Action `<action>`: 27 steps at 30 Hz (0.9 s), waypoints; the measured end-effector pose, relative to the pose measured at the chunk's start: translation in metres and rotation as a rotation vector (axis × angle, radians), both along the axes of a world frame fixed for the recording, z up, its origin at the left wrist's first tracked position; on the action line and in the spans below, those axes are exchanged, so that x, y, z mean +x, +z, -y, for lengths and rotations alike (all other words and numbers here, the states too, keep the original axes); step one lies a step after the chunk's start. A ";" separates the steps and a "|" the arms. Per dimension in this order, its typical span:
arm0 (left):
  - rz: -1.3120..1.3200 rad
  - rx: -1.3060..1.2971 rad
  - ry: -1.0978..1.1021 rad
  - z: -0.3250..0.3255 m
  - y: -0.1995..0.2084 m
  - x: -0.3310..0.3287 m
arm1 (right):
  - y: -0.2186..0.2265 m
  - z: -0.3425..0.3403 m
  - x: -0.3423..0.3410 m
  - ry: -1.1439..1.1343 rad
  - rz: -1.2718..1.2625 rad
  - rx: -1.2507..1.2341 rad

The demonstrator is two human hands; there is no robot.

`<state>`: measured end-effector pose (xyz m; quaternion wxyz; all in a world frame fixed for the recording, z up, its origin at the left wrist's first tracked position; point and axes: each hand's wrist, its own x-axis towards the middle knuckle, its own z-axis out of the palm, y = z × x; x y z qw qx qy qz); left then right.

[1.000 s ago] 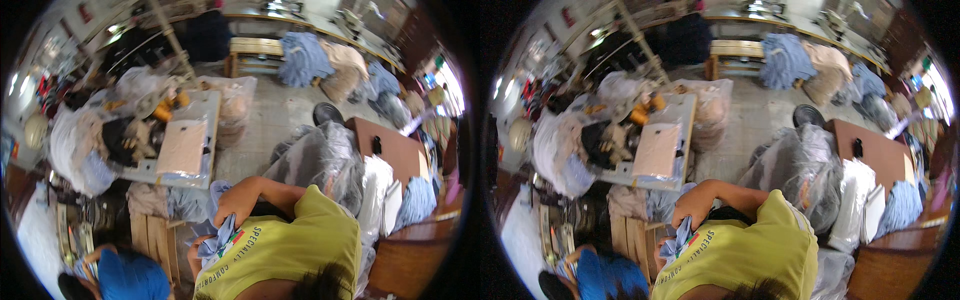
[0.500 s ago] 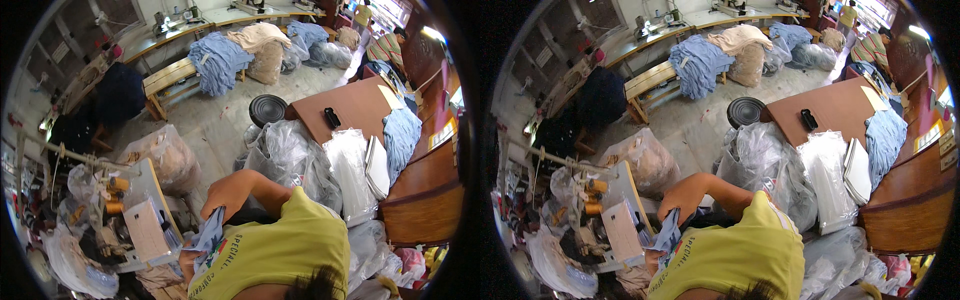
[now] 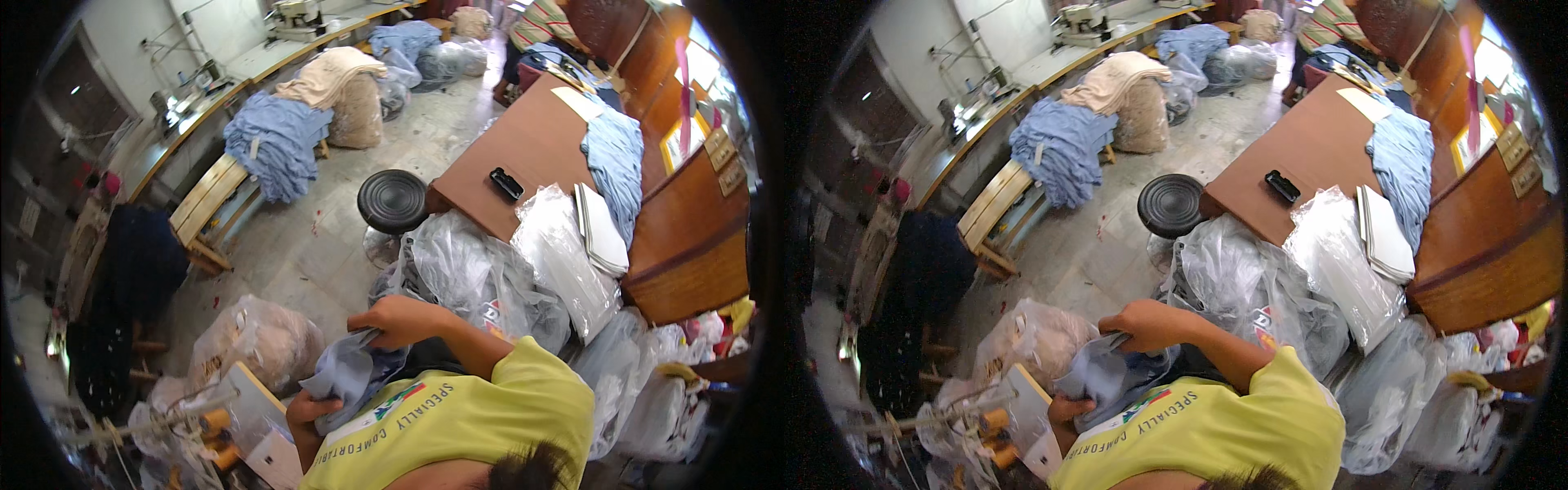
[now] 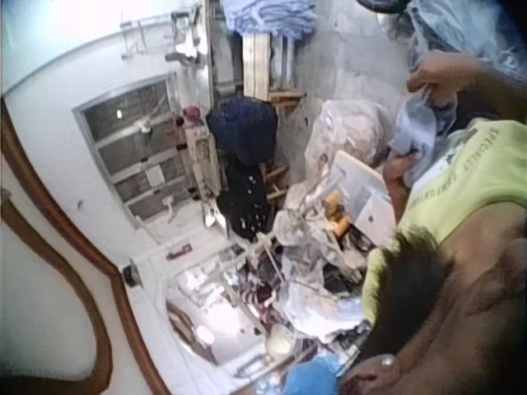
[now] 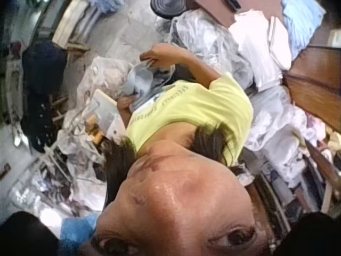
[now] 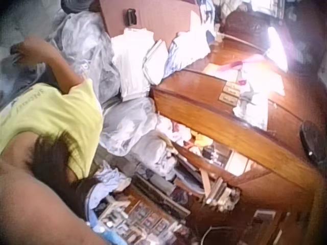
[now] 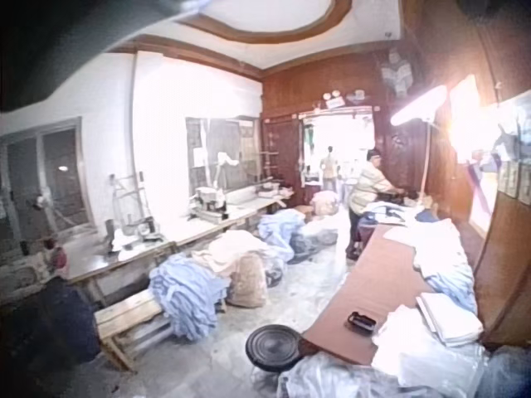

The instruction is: The person folds a light blue button-down shirt by smoothing it on a table and using a rectangular cardboard template to align the folds.

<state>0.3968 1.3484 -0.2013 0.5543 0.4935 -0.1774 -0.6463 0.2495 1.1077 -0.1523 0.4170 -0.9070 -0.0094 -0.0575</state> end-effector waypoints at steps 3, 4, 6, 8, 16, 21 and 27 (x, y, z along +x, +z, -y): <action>0.011 -0.011 -0.371 0.039 -0.028 0.045 | 0.000 0.004 0.013 -0.303 -0.076 -0.102; 0.033 -0.051 -0.489 0.058 -0.025 0.056 | 0.002 0.008 0.017 -0.402 -0.058 -0.121; 0.056 -0.106 -0.579 0.086 -0.018 0.075 | 0.006 0.019 0.025 -0.596 -0.020 -0.161; 0.092 -0.158 -0.614 0.103 -0.014 0.096 | 0.015 0.026 0.036 -0.743 0.024 -0.152; 0.568 -0.306 -0.389 0.161 0.004 0.180 | 0.020 0.055 0.094 -0.932 0.050 -0.204; 1.294 -0.368 0.121 0.214 0.008 0.231 | 0.010 0.096 0.138 -0.844 -0.009 -0.252; 1.083 -0.611 0.588 0.319 -0.012 0.313 | -0.009 0.186 0.230 -0.847 -0.007 -0.407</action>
